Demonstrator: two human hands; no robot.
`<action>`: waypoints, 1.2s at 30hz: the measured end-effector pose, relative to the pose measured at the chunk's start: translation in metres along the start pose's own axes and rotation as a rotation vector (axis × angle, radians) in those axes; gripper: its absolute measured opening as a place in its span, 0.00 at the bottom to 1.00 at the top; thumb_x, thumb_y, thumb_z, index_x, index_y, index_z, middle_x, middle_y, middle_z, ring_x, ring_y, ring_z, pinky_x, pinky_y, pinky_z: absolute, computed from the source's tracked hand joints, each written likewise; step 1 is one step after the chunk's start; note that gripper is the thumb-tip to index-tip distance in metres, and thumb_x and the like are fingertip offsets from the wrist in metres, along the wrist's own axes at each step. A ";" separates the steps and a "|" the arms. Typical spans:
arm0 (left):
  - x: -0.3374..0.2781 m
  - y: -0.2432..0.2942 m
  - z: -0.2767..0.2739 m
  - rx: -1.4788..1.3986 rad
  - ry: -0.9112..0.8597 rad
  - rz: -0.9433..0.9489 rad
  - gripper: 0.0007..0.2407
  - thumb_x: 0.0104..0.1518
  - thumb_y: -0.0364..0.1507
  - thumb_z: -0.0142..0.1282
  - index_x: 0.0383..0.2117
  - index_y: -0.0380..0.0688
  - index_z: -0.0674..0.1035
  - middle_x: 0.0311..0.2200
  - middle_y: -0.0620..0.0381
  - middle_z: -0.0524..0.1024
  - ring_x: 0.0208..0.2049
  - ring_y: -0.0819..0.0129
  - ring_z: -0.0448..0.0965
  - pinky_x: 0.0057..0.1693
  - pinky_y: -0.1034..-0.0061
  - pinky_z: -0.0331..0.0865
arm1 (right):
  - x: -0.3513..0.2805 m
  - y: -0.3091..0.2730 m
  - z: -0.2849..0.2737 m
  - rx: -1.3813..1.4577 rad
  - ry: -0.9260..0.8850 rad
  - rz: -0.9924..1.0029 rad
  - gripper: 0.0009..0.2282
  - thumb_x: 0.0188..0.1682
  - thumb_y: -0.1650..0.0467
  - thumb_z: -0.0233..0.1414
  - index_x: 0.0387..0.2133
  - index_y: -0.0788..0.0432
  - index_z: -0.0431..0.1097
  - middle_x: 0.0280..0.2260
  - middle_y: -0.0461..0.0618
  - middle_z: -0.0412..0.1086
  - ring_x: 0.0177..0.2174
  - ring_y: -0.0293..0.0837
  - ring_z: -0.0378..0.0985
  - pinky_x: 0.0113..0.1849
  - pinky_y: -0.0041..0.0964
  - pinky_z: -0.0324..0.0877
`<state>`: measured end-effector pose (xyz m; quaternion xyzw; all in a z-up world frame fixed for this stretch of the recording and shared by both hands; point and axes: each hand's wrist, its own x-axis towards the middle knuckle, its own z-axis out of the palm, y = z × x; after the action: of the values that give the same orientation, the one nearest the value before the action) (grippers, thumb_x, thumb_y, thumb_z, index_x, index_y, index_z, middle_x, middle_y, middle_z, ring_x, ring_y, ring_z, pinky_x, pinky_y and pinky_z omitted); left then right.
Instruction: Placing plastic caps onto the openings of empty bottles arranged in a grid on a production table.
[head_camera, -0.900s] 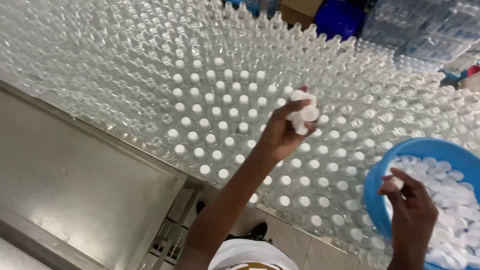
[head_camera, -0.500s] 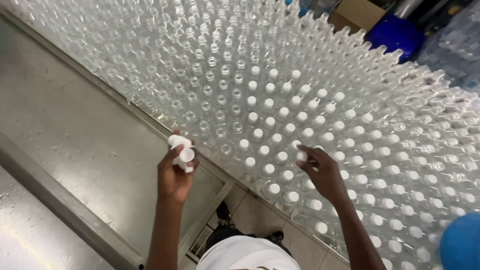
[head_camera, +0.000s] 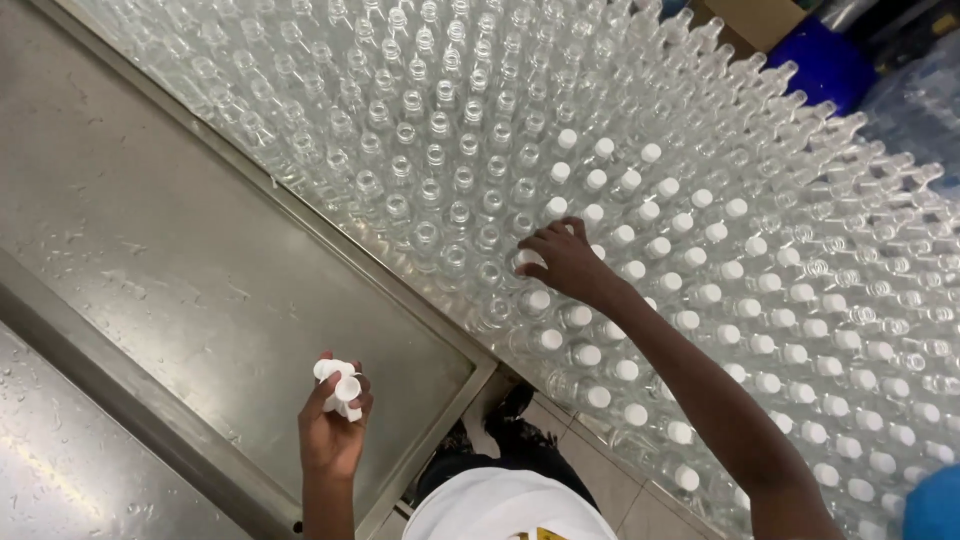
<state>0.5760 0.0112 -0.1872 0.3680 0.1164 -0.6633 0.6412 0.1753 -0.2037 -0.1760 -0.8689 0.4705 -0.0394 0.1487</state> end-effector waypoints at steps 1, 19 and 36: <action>0.004 -0.004 0.002 -0.012 0.000 0.010 0.19 0.55 0.23 0.64 0.54 0.54 0.77 0.41 0.47 0.74 0.33 0.68 0.72 0.31 0.83 0.70 | 0.007 0.004 -0.006 -0.006 -0.003 -0.015 0.19 0.55 0.54 0.57 0.52 0.50 0.77 0.47 0.44 0.80 0.53 0.49 0.74 0.64 0.56 0.44; 0.015 -0.087 0.058 0.077 -0.142 -0.083 0.20 0.64 0.24 0.59 0.63 0.55 0.74 0.45 0.50 0.81 0.36 0.74 0.77 0.34 0.85 0.71 | 0.035 0.038 -0.003 0.336 -0.341 0.166 0.15 0.54 0.47 0.56 0.47 0.31 0.82 0.33 0.43 0.78 0.48 0.48 0.82 0.64 0.60 0.63; -0.001 -0.095 0.120 0.289 0.008 0.033 0.34 0.56 0.23 0.66 0.70 0.62 0.66 0.38 0.57 0.73 0.37 0.72 0.73 0.38 0.77 0.69 | -0.038 -0.173 -0.034 0.669 -0.019 -0.003 0.20 0.57 0.65 0.59 0.62 0.49 0.70 0.36 0.51 0.74 0.39 0.53 0.82 0.39 0.50 0.77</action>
<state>0.4464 -0.0488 -0.1324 0.4608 0.0159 -0.6611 0.5918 0.2868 -0.0913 -0.0904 -0.7729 0.4289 -0.1837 0.4300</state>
